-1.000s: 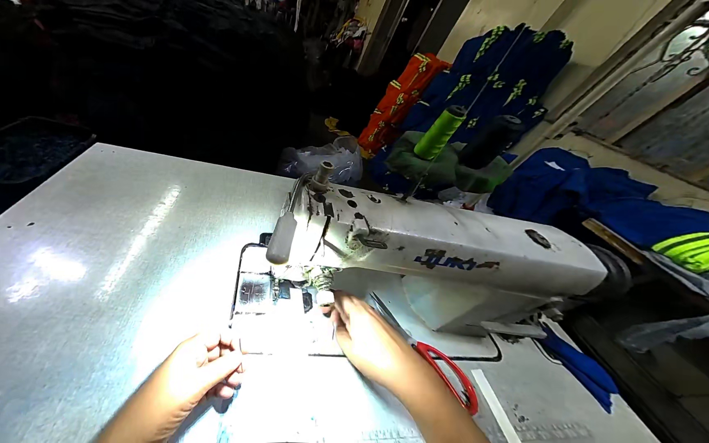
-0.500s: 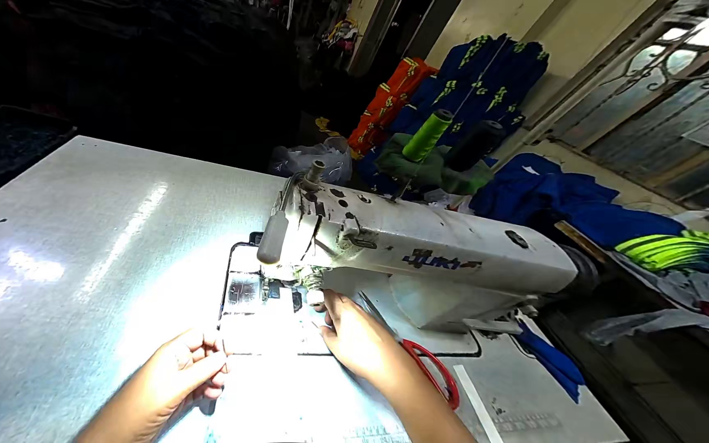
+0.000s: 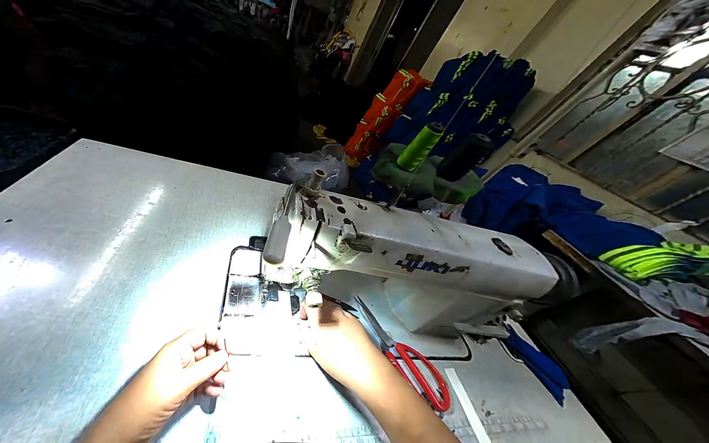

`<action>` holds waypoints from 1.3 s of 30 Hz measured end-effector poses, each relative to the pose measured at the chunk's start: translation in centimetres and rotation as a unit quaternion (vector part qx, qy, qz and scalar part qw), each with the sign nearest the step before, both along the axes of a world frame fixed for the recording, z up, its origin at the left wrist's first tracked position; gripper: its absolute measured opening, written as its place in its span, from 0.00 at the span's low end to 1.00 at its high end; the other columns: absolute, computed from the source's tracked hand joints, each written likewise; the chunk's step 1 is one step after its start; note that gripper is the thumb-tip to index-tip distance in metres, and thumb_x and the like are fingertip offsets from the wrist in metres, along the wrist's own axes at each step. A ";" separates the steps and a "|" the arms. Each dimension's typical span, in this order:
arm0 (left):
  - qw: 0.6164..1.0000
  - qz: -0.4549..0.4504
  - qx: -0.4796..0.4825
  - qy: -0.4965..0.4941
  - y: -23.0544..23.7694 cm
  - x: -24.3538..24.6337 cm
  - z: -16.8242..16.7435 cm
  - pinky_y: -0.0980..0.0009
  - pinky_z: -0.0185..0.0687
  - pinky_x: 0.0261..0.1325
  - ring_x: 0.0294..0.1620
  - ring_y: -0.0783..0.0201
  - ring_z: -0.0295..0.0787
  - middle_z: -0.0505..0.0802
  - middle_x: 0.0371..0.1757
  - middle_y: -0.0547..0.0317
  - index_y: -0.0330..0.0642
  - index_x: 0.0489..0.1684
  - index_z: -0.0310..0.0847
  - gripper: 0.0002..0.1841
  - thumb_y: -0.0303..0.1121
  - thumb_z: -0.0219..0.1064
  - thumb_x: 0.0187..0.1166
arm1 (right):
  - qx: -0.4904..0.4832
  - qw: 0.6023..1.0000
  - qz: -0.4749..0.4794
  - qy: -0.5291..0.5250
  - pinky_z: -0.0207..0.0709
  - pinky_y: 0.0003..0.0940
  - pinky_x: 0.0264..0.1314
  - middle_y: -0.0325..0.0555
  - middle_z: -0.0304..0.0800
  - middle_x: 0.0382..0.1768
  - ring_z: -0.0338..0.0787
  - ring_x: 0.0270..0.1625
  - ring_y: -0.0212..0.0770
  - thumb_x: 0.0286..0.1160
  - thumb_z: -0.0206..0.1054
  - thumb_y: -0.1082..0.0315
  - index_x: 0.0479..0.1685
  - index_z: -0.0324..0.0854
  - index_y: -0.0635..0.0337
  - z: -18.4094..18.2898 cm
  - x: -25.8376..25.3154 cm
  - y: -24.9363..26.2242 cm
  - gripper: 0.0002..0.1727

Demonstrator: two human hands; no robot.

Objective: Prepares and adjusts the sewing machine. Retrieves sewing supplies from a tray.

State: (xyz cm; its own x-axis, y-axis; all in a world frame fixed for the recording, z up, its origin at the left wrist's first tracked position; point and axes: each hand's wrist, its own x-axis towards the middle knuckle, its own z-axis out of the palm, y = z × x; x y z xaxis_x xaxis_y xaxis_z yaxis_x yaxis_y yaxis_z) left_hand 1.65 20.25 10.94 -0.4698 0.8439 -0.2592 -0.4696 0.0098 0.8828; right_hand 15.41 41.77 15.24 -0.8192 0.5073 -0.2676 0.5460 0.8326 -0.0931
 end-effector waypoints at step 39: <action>0.970 0.014 -0.095 0.222 3.2 -0.7 -0.4 0.82 0.85 0.28 0.28 0.77 0.89 0.94 0.34 0.69 0.44 0.49 0.84 0.11 0.27 0.73 0.72 | -0.574 0.735 -0.117 0.342 0.88 0.23 0.35 0.40 0.92 0.35 0.92 0.32 0.30 0.72 0.71 0.78 0.55 0.82 0.63 -2.4 -3.0 -3.3 0.14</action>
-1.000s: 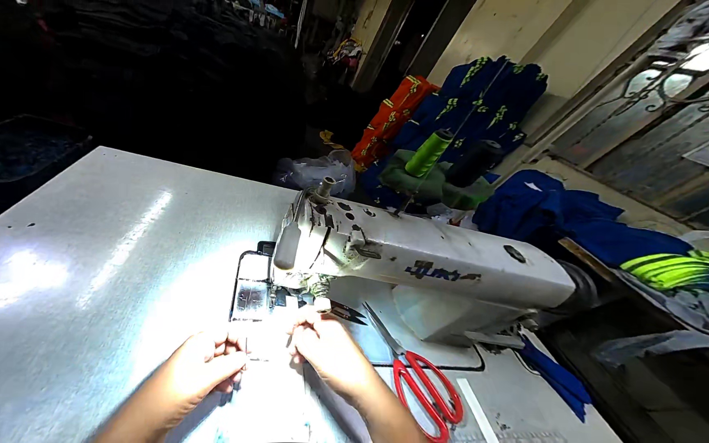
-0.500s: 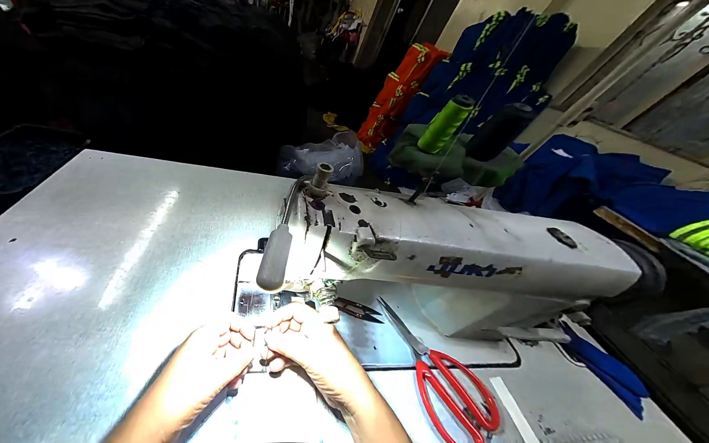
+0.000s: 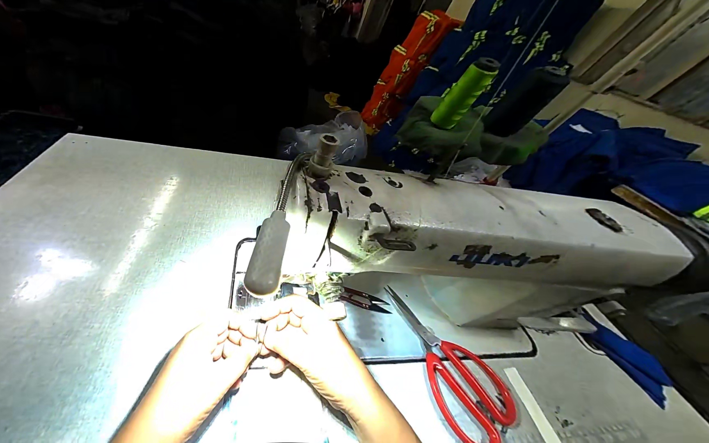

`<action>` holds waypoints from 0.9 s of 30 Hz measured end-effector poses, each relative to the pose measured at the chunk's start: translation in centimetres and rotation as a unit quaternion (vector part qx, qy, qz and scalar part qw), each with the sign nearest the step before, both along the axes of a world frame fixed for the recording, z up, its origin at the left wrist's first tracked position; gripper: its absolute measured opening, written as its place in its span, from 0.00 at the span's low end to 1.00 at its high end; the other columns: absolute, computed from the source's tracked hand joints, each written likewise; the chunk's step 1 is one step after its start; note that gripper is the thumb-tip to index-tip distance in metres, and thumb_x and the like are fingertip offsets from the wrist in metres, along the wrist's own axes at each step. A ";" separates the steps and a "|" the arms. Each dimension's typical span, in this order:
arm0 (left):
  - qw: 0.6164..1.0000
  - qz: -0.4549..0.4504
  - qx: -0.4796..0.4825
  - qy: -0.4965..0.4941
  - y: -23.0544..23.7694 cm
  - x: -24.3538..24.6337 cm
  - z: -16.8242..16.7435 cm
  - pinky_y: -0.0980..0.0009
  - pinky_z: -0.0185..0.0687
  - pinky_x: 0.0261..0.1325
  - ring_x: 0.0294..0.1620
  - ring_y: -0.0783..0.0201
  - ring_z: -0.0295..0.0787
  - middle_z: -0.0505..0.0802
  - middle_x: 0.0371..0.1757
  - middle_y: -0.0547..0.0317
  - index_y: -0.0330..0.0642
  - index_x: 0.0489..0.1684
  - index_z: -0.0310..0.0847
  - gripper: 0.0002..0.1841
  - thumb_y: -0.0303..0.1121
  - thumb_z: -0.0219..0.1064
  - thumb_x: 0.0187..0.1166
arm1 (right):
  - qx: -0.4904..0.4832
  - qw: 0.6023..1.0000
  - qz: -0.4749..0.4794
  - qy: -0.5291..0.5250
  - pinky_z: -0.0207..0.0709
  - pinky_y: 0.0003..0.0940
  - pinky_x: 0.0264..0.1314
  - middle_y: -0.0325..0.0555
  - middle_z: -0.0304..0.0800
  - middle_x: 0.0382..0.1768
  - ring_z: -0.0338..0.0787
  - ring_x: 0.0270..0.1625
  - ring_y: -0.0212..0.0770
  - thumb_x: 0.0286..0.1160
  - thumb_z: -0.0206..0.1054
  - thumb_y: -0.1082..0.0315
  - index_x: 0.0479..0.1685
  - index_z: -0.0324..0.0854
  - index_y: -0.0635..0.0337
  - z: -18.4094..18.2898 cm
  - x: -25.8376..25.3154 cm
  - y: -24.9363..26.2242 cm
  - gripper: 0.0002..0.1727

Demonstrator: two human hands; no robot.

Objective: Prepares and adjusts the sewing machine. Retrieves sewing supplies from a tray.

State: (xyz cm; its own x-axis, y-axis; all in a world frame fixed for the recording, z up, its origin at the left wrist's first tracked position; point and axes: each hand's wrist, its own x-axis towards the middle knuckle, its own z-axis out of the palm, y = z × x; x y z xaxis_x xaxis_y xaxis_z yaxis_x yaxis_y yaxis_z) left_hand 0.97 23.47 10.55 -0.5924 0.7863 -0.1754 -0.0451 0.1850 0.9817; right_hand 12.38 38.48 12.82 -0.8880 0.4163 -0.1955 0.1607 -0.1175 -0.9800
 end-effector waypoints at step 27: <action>0.996 0.039 0.039 0.063 0.3 0.6 -1.3 0.82 0.85 0.28 0.28 0.79 0.88 0.91 0.34 0.72 0.47 0.48 0.77 0.13 0.32 0.73 0.69 | 0.050 0.999 -0.009 0.004 0.82 0.19 0.26 0.36 0.88 0.32 0.86 0.26 0.25 0.74 0.68 0.74 0.56 0.81 0.61 -0.8 -0.3 -0.7 0.12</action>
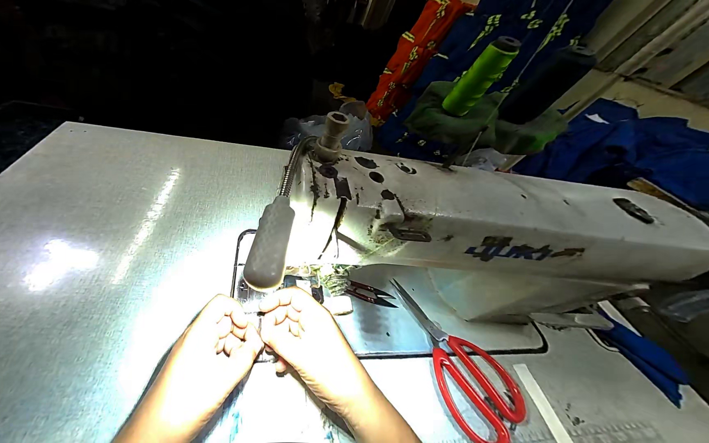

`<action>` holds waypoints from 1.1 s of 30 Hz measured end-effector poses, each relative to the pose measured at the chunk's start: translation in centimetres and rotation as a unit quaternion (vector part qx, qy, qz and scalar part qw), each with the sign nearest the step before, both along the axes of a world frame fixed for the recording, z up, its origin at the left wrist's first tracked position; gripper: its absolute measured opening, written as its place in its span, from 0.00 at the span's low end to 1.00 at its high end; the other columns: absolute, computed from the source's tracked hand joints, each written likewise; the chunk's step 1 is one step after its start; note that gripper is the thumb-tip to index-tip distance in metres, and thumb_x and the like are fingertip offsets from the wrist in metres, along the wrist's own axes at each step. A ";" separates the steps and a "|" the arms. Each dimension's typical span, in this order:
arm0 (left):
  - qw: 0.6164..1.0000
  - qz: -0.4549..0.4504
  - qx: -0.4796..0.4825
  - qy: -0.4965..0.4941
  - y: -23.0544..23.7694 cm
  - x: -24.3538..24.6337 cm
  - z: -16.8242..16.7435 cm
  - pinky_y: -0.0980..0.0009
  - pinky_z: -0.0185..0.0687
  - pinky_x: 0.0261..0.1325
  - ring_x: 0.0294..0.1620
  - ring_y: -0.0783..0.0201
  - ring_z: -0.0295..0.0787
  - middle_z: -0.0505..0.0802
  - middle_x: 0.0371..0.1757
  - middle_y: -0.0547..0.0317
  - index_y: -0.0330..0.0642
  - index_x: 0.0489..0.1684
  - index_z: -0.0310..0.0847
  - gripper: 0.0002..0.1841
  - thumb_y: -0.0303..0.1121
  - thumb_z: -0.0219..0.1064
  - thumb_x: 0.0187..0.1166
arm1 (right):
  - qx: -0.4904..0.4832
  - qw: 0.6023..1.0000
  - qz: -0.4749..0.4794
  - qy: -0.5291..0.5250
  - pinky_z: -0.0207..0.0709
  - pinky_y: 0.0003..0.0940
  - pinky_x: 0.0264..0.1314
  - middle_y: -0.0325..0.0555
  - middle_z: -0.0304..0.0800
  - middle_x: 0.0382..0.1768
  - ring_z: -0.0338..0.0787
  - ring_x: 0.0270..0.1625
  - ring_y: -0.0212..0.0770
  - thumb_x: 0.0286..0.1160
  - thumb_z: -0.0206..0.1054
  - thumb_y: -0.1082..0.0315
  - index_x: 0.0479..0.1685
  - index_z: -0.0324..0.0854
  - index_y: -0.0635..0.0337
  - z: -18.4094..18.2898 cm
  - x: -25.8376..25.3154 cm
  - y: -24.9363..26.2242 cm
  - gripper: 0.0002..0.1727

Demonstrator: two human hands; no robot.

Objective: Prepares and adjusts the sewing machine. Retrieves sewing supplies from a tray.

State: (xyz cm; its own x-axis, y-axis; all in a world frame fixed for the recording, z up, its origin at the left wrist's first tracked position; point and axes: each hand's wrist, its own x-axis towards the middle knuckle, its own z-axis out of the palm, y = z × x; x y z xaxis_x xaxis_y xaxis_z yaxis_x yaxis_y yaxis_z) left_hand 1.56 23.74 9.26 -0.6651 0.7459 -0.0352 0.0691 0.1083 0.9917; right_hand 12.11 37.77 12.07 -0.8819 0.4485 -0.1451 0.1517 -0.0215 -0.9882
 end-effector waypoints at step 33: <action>0.997 -0.033 0.013 -0.067 -0.3 -0.6 0.3 0.80 0.88 0.32 0.29 0.75 0.90 0.91 0.34 0.70 0.48 0.45 0.75 0.15 0.25 0.74 0.64 | 0.021 0.999 0.020 0.035 0.83 0.18 0.29 0.35 0.90 0.37 0.87 0.30 0.23 0.72 0.70 0.74 0.48 0.84 0.60 -0.3 0.2 0.1 0.08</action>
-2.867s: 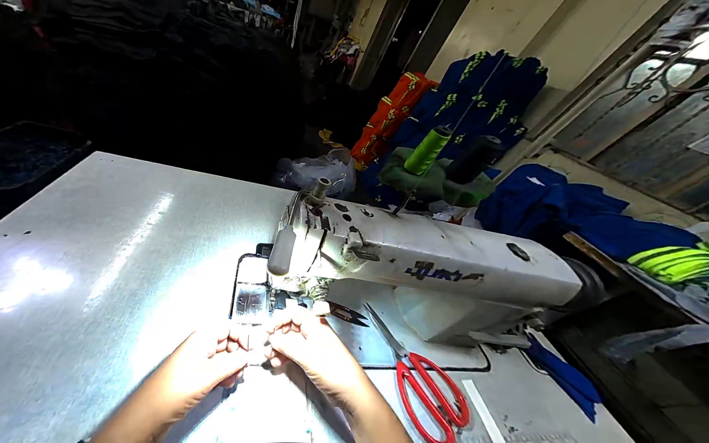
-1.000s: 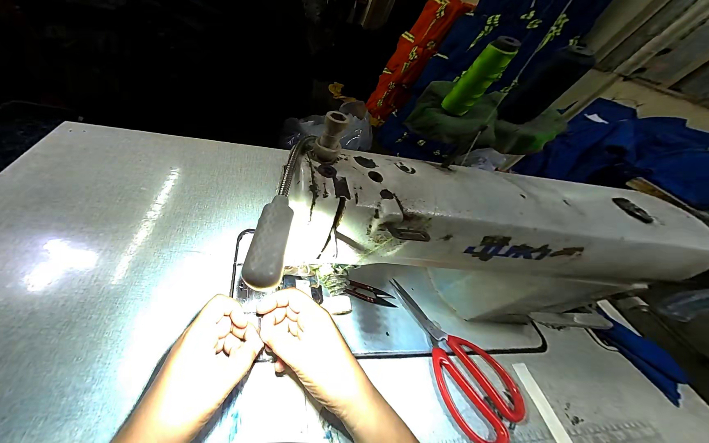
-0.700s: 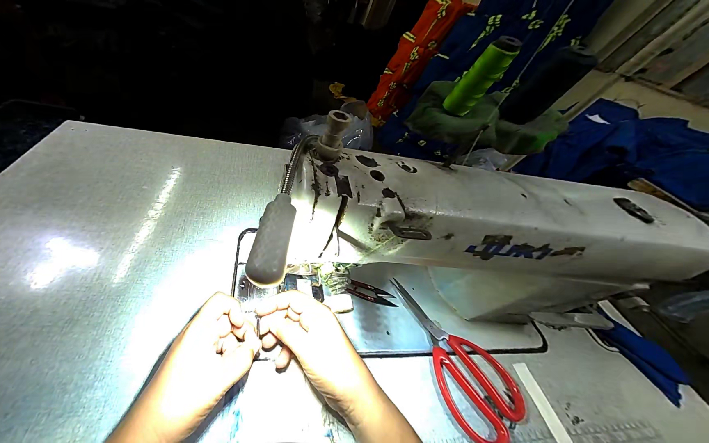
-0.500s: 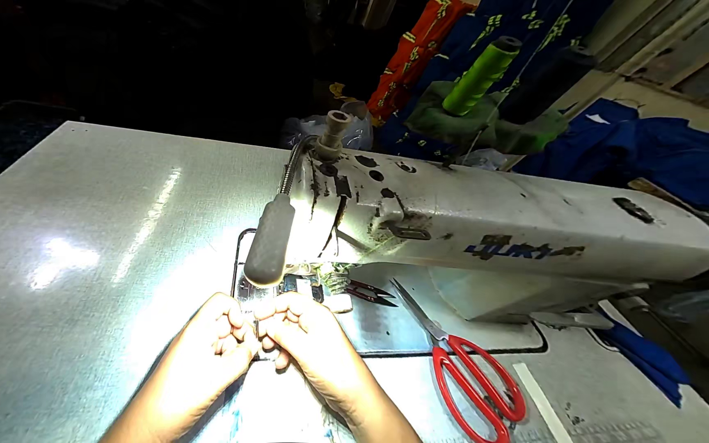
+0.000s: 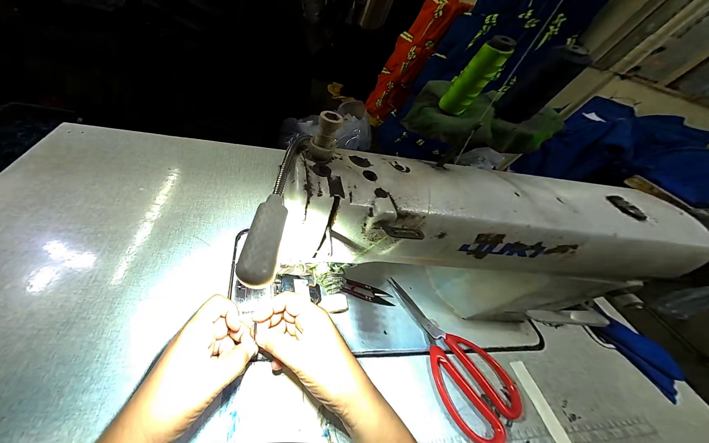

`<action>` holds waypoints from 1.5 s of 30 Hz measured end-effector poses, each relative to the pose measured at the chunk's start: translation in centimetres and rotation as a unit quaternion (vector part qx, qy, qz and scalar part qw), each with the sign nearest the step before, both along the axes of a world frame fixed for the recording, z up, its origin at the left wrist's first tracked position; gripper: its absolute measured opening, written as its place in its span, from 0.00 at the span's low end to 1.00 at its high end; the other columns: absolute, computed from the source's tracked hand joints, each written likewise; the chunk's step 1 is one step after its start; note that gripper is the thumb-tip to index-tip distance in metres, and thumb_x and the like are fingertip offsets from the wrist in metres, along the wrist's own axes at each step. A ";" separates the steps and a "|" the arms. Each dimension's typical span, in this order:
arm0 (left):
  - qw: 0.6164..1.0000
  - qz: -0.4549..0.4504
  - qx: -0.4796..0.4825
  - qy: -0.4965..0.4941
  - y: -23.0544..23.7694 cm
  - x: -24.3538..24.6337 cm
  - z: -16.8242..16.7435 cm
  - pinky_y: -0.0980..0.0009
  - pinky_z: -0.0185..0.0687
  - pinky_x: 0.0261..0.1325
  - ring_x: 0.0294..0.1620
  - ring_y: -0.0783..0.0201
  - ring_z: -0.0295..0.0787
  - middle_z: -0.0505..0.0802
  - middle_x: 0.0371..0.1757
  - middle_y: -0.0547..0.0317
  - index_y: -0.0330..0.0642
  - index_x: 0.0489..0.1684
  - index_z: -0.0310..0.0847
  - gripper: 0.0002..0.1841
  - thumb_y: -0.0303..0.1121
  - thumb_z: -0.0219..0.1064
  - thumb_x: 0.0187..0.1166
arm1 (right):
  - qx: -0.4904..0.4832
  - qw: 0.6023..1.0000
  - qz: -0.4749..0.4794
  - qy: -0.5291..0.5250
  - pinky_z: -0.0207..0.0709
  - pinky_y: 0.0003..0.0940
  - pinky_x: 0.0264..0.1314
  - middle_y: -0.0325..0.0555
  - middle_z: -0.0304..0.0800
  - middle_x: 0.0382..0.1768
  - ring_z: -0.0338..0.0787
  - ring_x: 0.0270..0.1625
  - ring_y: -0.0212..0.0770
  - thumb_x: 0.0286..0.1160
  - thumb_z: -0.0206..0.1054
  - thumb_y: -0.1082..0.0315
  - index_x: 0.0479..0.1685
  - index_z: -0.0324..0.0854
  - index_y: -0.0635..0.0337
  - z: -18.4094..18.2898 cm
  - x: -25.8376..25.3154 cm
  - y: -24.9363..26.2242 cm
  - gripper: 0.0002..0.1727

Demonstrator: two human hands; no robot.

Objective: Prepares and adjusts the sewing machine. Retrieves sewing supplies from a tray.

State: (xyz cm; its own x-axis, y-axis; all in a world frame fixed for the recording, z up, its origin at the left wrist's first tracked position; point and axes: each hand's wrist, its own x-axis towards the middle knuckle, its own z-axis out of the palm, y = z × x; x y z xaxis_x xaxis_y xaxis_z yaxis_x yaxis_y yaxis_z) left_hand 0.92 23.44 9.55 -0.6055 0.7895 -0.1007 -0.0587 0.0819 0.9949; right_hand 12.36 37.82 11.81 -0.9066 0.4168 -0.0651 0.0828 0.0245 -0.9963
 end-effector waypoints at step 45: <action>0.998 -0.058 -0.020 0.018 -0.2 -0.5 0.1 0.80 0.86 0.35 0.32 0.77 0.90 0.91 0.36 0.71 0.48 0.47 0.76 0.13 0.28 0.72 0.68 | -0.028 0.998 -0.044 -0.042 0.82 0.19 0.25 0.37 0.87 0.30 0.86 0.24 0.25 0.71 0.71 0.74 0.44 0.81 0.60 0.3 -0.2 -0.1 0.07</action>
State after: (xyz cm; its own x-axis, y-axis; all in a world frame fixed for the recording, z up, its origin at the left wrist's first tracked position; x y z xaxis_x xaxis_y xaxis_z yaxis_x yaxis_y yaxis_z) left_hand 0.46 23.22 9.64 -0.5137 0.8504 -0.1137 -0.0117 0.1256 0.9920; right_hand 12.13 37.69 12.07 -0.8574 0.4875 -0.1650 0.1660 -0.0416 -0.9853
